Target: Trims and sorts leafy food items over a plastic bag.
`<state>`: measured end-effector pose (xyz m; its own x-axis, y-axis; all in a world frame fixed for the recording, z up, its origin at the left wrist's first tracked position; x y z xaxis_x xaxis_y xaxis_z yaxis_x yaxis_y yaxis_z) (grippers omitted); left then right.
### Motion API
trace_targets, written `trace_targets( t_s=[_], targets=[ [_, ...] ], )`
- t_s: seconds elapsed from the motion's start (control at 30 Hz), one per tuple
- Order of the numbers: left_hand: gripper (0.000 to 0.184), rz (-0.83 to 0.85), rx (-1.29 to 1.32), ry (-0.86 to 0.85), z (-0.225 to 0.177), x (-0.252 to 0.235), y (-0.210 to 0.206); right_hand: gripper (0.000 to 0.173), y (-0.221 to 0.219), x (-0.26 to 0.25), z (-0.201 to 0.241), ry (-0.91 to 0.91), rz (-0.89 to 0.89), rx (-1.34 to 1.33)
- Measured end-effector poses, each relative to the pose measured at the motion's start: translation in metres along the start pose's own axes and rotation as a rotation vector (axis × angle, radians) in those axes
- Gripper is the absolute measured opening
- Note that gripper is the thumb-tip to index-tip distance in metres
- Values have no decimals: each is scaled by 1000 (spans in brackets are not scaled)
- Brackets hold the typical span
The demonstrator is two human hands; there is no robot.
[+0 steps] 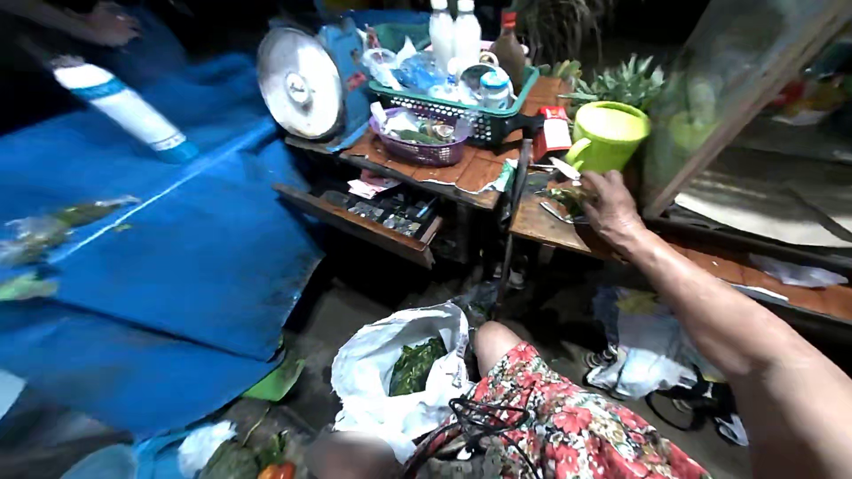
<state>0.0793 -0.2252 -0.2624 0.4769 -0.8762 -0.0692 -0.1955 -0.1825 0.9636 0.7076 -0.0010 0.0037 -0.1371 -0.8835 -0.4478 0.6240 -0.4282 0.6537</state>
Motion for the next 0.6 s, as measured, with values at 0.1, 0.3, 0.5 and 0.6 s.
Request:
trace_targets(
  t_s=[0.1,0.3,0.5,0.6],
  targets=[
    [29,31,32,-5,-30,8,32,51,13,-8,5,22,-2,5],
    [28,0,77,159,-24,8,29,49,30,-18,9,-57,-103,-50],
    [27,-16,335,363,-9,8,30,49,35,-11,27,-85,-243,-451],
    [31,-71,620,517,-9,11,39,45,20,-3,60,-137,-230,-813]
  ],
)
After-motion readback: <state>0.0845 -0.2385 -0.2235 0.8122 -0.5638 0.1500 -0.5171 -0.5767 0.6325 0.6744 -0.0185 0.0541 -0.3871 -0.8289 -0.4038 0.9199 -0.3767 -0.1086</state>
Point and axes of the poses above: each hand's wrist, its own x-axis away from the middle knuckle, its own y-axis out of the back of the hand, z = x × y, the point moved 7 cm from there along -x, towards the middle knuckle, and after that the axes turned 15 degrees about -x, right-handed, at the moved point
